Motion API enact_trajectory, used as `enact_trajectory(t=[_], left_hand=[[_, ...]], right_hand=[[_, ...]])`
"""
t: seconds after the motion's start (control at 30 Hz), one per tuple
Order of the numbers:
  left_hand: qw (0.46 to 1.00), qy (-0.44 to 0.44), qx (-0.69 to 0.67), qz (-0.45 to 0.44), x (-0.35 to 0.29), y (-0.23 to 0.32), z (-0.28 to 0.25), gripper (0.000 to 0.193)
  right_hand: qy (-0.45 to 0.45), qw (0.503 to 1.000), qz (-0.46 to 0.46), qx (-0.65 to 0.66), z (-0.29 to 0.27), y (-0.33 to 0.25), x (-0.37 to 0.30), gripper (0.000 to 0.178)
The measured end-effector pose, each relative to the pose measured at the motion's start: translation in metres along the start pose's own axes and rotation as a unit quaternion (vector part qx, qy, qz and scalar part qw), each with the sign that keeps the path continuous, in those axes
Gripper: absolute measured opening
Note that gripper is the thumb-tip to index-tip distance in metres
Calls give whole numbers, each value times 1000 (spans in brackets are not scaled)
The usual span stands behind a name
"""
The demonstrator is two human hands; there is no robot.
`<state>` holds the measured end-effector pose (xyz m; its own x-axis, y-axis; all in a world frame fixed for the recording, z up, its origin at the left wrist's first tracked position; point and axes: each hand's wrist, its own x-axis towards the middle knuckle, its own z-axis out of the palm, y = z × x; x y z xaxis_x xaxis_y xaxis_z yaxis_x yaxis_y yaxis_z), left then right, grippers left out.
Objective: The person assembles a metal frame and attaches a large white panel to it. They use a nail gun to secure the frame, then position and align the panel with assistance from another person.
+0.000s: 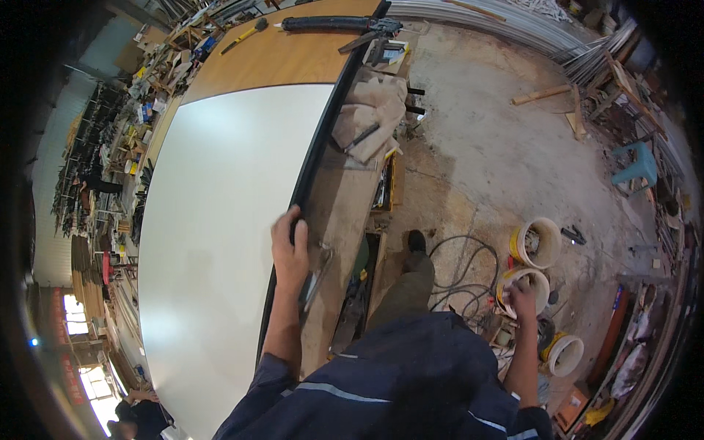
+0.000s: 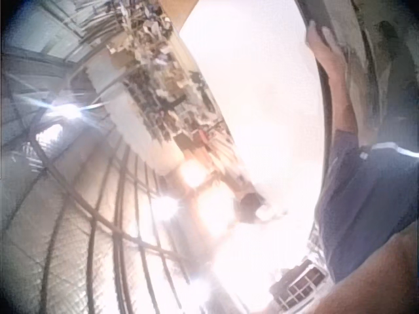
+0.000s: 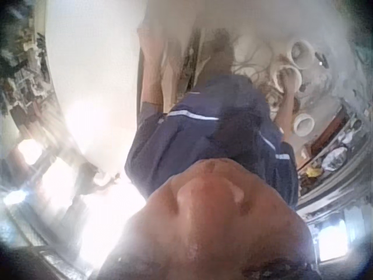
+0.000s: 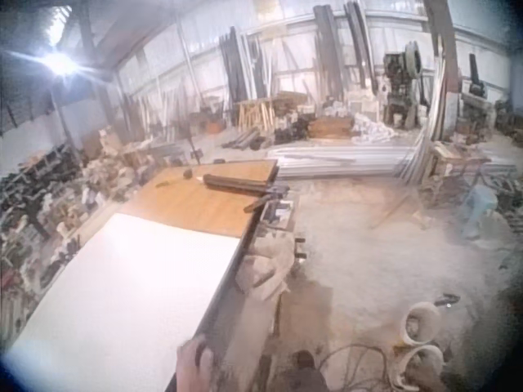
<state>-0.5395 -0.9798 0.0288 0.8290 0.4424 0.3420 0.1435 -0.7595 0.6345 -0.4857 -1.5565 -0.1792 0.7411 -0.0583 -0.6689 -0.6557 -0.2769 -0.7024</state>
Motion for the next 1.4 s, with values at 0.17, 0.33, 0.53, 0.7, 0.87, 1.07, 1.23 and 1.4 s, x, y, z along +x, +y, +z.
enact_trajectory(t=[0.17,0.33,0.53,0.7,0.87,1.07,1.23,1.4], left_hand=[[985,-16,162,53,175,-76,74,54],[954,-62,293,-28,304,-108,129,80],[941,-75,315,-96,378,-133,138,88],[941,-43,306,-140,395,-136,144,83],[935,-19,298,-192,379,-111,161,68],[909,9,323,-263,385,-105,165,62],[900,30,328,-287,396,-115,163,56],[909,43,302,-284,397,-125,164,52]], right_hand=[[4,975,222,11,7,7,3,17],[46,973,211,-81,7,7,29,17],[-135,951,28,-278,40,-95,176,13],[-171,961,-4,-219,107,-262,329,17],[-163,984,5,-65,179,-387,423,20],[-230,926,-50,-296,248,-417,527,26],[-155,846,-295,-417,307,-376,615,28],[-112,801,-365,-461,348,-430,660,44]])
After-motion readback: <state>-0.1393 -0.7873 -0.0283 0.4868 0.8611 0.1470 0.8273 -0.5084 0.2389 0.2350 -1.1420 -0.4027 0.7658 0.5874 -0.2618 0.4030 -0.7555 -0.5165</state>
